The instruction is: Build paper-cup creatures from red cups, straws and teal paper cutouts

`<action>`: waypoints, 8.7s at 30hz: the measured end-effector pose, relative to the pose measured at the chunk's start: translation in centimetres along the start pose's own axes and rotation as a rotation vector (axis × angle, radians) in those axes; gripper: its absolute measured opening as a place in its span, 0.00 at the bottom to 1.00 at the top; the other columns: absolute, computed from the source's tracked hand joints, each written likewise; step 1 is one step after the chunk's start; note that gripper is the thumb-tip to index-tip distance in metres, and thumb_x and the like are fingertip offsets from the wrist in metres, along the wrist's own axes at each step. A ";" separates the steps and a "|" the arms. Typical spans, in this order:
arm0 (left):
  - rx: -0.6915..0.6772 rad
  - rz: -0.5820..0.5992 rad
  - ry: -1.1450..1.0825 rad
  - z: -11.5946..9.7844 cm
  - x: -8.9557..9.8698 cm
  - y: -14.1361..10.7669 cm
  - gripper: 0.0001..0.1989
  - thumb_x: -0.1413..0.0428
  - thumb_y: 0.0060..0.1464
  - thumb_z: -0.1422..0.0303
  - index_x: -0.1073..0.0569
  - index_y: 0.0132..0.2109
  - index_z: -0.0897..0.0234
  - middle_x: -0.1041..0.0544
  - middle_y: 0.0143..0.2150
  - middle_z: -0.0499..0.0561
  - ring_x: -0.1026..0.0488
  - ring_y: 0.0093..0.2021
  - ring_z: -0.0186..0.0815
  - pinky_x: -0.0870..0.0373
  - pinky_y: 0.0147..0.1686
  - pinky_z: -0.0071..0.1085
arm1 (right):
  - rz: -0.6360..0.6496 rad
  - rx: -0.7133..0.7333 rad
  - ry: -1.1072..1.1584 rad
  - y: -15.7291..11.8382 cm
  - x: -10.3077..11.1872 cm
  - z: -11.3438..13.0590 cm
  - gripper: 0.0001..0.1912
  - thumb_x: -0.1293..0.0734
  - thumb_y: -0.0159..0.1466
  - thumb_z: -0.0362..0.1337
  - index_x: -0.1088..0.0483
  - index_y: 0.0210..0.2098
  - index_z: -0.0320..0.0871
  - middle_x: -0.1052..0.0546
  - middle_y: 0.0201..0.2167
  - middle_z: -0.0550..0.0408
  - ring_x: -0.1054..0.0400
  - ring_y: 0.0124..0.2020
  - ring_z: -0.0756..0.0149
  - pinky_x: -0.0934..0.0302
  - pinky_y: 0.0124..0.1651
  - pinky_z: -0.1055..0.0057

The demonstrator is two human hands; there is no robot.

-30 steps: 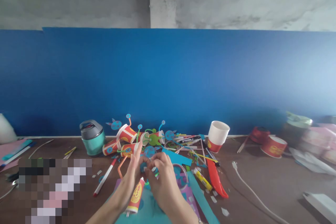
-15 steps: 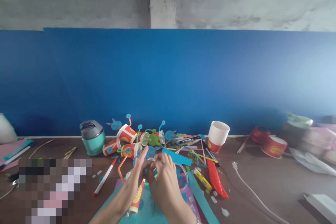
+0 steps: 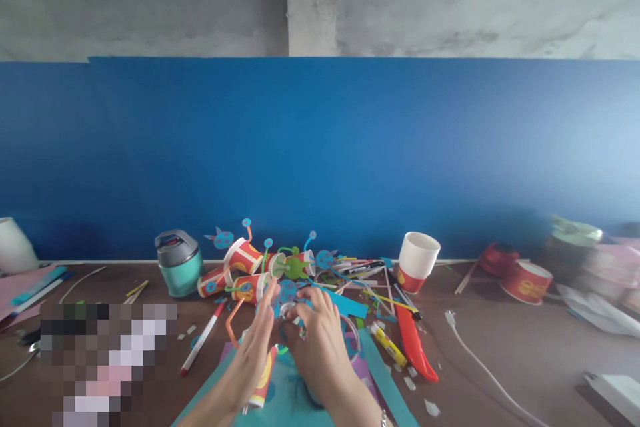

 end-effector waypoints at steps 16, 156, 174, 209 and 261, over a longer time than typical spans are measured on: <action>-0.214 -0.087 0.148 -1.1 0.9 1.8 0.10 0.45 0.51 0.65 0.28 0.26 0.64 0.28 0.33 0.51 0.31 0.37 0.38 0.35 0.36 0.28 | 0.052 -0.202 0.518 0.8 -0.6 -1.9 0.14 0.35 0.59 0.43 0.30 0.23 0.41 0.25 0.31 0.52 0.32 0.33 0.64 0.41 0.31 0.74; -0.353 -0.280 0.365 1.4 5.5 -0.9 0.13 0.49 0.58 0.61 0.30 0.28 0.62 0.28 0.30 0.51 0.31 0.34 0.39 0.34 0.36 0.32 | 0.162 -0.136 0.434 2.6 -3.9 3.0 0.06 0.38 0.57 0.34 0.31 0.25 0.41 0.28 0.26 0.54 0.34 0.30 0.64 0.42 0.34 0.72; -0.175 -0.212 0.154 2.3 5.6 -0.4 0.14 0.47 0.54 0.58 0.25 0.34 0.65 0.24 0.29 0.52 0.28 0.32 0.39 0.33 0.33 0.30 | 0.243 -0.158 0.461 2.6 -3.7 2.3 0.06 0.39 0.57 0.34 0.32 0.26 0.41 0.32 0.20 0.59 0.39 0.23 0.68 0.46 0.28 0.73; -0.018 -0.741 -0.120 6.2 10.8 0.9 0.24 0.36 0.34 0.49 0.23 0.28 0.68 0.26 0.23 0.50 0.33 0.27 0.35 0.38 0.27 0.27 | 0.774 -0.065 -0.223 -2.5 -3.6 0.8 0.13 0.35 0.52 0.29 0.22 0.35 0.41 0.19 0.34 0.47 0.26 0.38 0.54 0.38 0.36 0.69; 0.001 -0.119 -0.048 1.8 -0.7 3.1 0.19 0.46 0.52 0.56 0.23 0.41 0.66 0.34 0.21 0.45 0.38 0.21 0.30 0.43 0.21 0.24 | 0.551 -0.220 -0.369 0.0 1.4 -4.1 0.08 0.36 0.51 0.26 0.26 0.29 0.40 0.21 0.34 0.48 0.28 0.40 0.56 0.41 0.43 0.67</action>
Point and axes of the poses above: each hand's wrist, its own y-axis towards the middle knuckle, its own x-axis out of the back of the hand, z = x × y, the point moved 3 cm from there along y, towards the middle knuckle
